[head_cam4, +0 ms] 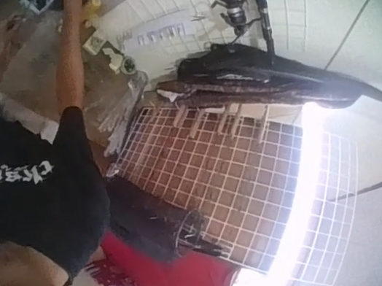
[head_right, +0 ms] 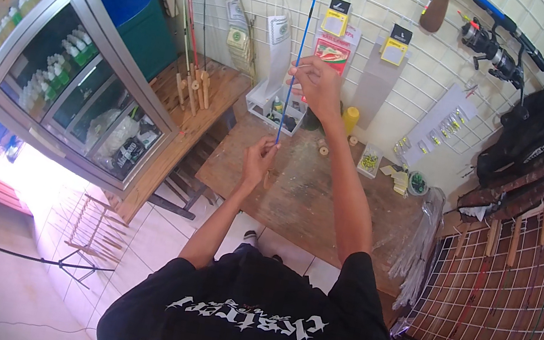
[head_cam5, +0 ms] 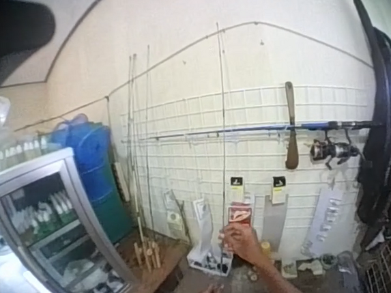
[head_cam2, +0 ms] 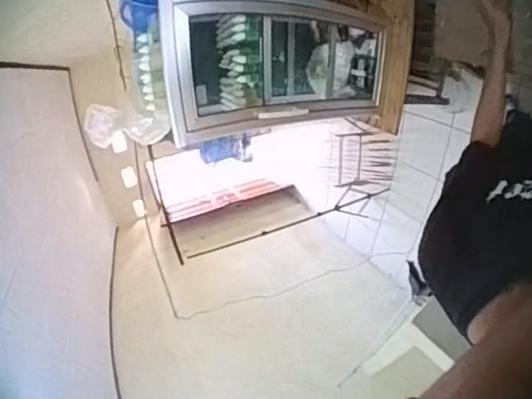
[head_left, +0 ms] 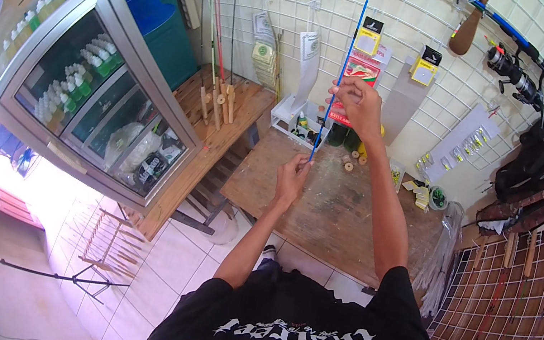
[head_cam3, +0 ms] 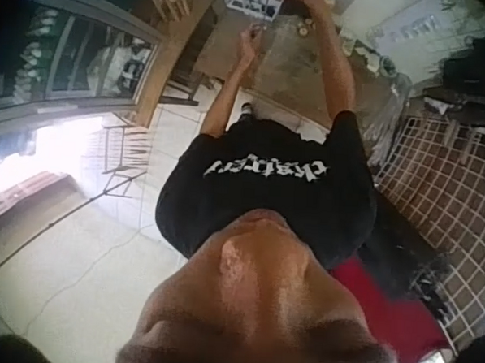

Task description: The recorder is assembling fishing rods and tackle by sliding stoppers and floats onto the rods at a workbench.

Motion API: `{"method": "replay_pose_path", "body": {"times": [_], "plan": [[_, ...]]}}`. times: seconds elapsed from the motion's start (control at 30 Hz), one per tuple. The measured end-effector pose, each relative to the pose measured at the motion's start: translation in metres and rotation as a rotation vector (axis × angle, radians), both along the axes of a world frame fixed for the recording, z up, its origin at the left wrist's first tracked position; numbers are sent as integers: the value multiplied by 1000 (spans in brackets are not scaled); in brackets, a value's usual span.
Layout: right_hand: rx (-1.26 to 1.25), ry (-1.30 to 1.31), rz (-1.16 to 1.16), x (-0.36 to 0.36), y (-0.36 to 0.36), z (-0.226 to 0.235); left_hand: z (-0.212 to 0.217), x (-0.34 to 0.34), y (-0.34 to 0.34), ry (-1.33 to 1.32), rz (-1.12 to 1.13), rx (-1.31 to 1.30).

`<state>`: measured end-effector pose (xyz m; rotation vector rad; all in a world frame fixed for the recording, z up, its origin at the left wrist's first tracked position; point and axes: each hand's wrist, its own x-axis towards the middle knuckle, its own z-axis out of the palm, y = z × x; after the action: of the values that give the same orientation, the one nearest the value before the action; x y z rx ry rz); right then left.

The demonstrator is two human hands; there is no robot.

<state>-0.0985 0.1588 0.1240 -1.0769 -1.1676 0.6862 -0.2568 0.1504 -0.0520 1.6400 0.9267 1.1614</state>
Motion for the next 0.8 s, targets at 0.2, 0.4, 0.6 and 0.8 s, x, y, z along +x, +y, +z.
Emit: {"method": "replay_pose_path", "body": {"times": [0.2, 0.4, 0.6, 0.8], "plan": [[16, 5, 34, -29, 31, 2, 5, -31, 20, 84, 122, 48], [27, -3, 52, -57, 68, 11, 16, -60, 47, 51, 280, 158], [114, 52, 92, -98, 119, 24, 31, -96, 90, 0, 388, 103], [136, 19, 113, -137, 170, 40, 45, -126, 137, -69, 470, 164]]}}
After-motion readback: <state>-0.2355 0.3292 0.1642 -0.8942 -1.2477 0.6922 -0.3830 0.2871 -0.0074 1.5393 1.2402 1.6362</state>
